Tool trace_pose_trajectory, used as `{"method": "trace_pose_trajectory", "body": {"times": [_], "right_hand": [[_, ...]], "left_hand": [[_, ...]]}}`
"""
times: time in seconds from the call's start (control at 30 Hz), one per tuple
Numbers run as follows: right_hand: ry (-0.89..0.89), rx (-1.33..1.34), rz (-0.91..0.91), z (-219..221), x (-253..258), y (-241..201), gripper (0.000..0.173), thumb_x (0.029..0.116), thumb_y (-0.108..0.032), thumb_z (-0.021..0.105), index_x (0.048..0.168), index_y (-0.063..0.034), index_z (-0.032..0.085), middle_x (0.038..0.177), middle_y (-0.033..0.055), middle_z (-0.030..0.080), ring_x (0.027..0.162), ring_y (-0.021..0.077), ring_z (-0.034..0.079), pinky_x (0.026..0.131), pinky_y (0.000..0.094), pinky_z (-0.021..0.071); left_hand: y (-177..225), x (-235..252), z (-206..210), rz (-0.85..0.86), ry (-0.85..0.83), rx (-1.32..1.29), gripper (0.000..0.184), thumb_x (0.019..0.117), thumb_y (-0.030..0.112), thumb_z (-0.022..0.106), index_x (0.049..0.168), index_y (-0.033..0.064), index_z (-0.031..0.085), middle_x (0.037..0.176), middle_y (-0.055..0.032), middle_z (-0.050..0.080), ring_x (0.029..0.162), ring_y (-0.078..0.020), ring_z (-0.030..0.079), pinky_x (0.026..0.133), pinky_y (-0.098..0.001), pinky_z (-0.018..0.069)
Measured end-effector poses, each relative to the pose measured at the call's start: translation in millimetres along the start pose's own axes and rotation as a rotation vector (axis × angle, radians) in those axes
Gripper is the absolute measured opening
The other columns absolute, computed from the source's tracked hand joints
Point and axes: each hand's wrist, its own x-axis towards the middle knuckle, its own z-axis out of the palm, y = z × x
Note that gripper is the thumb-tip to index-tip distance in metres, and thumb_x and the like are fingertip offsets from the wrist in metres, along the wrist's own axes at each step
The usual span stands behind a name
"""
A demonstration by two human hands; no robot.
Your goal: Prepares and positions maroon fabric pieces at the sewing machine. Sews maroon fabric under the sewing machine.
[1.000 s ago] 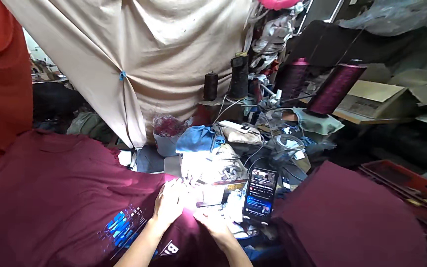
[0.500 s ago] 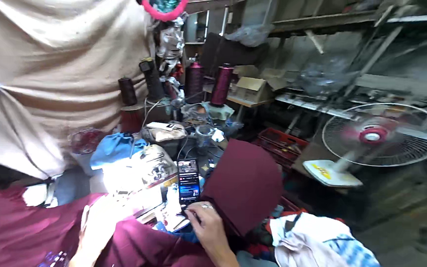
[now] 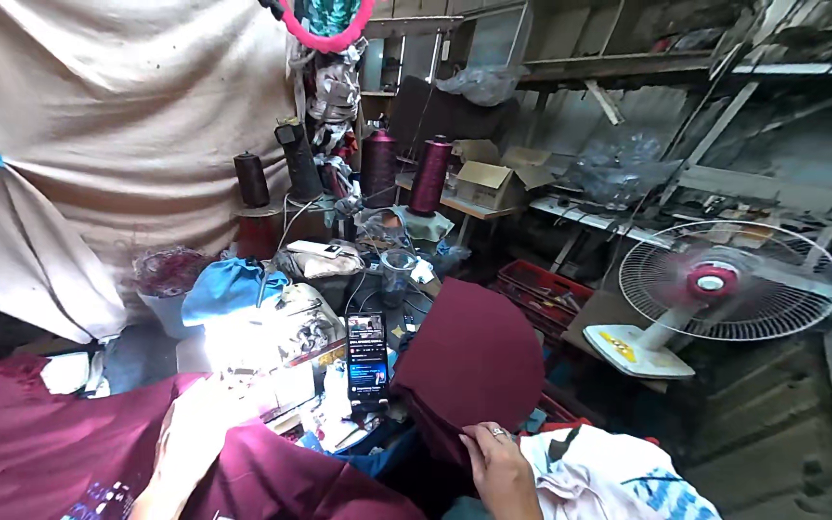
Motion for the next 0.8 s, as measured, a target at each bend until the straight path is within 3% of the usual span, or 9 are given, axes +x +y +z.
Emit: {"method": "trace_pose_trajectory", "body": {"times": [0.13,0.23,0.47,0.57,0.7,0.77,0.8], "right_hand": [[-0.051,0.087,0.024,-11.8,8.3,7.6,0.009,0.0858,-0.007,0.075,0.090,0.0002,0.076,0.091,0.0170,0.073,0.088,0.0336,0.072,0.080,0.0511,0.0596],[-0.156,0.112,0.001,-23.3,15.7,12.7,0.012,0.0914,-0.010,0.071,0.092,-0.0013,0.079,0.092,0.0151,0.075,0.089,0.0294,0.074,0.083,0.0484,0.0597],[-0.334,0.082,0.021,-36.3,40.1,16.2,0.017,0.0913,-0.012,0.073,0.094,0.0047,0.071,0.091,0.0210,0.069,0.089,0.0372,0.069,0.083,0.0530,0.0563],[-0.349,0.129,0.041,-33.0,41.8,21.0,0.022,0.0897,-0.017,0.076,0.092,0.0044,0.071,0.091,0.0200,0.070,0.088,0.0354,0.069,0.083,0.0525,0.0553],[-0.395,0.194,0.006,-34.0,45.9,30.2,0.017,0.0940,-0.015,0.070,0.093,0.0009,0.076,0.091,0.0161,0.073,0.090,0.0299,0.071,0.086,0.0489,0.0559],[-0.424,0.178,0.002,-42.0,59.0,34.1,0.017,0.0954,-0.015,0.069,0.095,0.0014,0.075,0.092,0.0170,0.072,0.090,0.0310,0.070,0.087,0.0502,0.0554],[-0.417,0.160,-0.010,-48.2,70.2,36.3,0.018,0.0959,-0.015,0.069,0.096,0.0025,0.074,0.093,0.0188,0.071,0.091,0.0330,0.070,0.086,0.0527,0.0554]], "left_hand": [[-11.9,-2.0,9.5,0.051,0.016,0.032,0.031,0.1000,0.020,0.052,0.119,0.0095,0.074,0.127,-0.0133,0.069,0.123,-0.0339,0.063,0.108,-0.0557,0.0465],[-8.8,-1.4,7.8,0.032,0.017,0.018,0.029,0.0986,0.018,0.055,0.119,0.0066,0.074,0.126,-0.0157,0.069,0.122,-0.0353,0.063,0.108,-0.0555,0.0461],[-10.5,-1.8,8.5,0.010,0.017,-0.008,0.028,0.0969,0.016,0.058,0.119,0.0076,0.073,0.128,-0.0154,0.069,0.123,-0.0358,0.062,0.108,-0.0573,0.0457],[-8.6,-1.0,7.3,0.010,0.015,-0.002,0.028,0.0971,0.015,0.059,0.120,0.0063,0.073,0.128,-0.0165,0.068,0.123,-0.0366,0.062,0.108,-0.0569,0.0456],[-11.4,0.9,8.9,0.020,0.033,-0.029,0.027,0.0975,0.018,0.059,0.117,0.0077,0.074,0.124,-0.0143,0.070,0.120,-0.0336,0.064,0.106,-0.0554,0.0474],[-12.0,-4.1,14.0,-0.036,0.154,-0.099,0.032,0.0969,0.020,0.055,0.116,0.0030,0.073,0.124,-0.0185,0.069,0.120,-0.0375,0.063,0.105,-0.0576,0.0473],[-8.7,-11.1,15.7,-0.094,0.238,-0.148,0.036,0.0957,0.016,0.053,0.119,-0.0053,0.070,0.132,-0.0272,0.064,0.128,-0.0468,0.057,0.110,-0.0628,0.0411]]}}
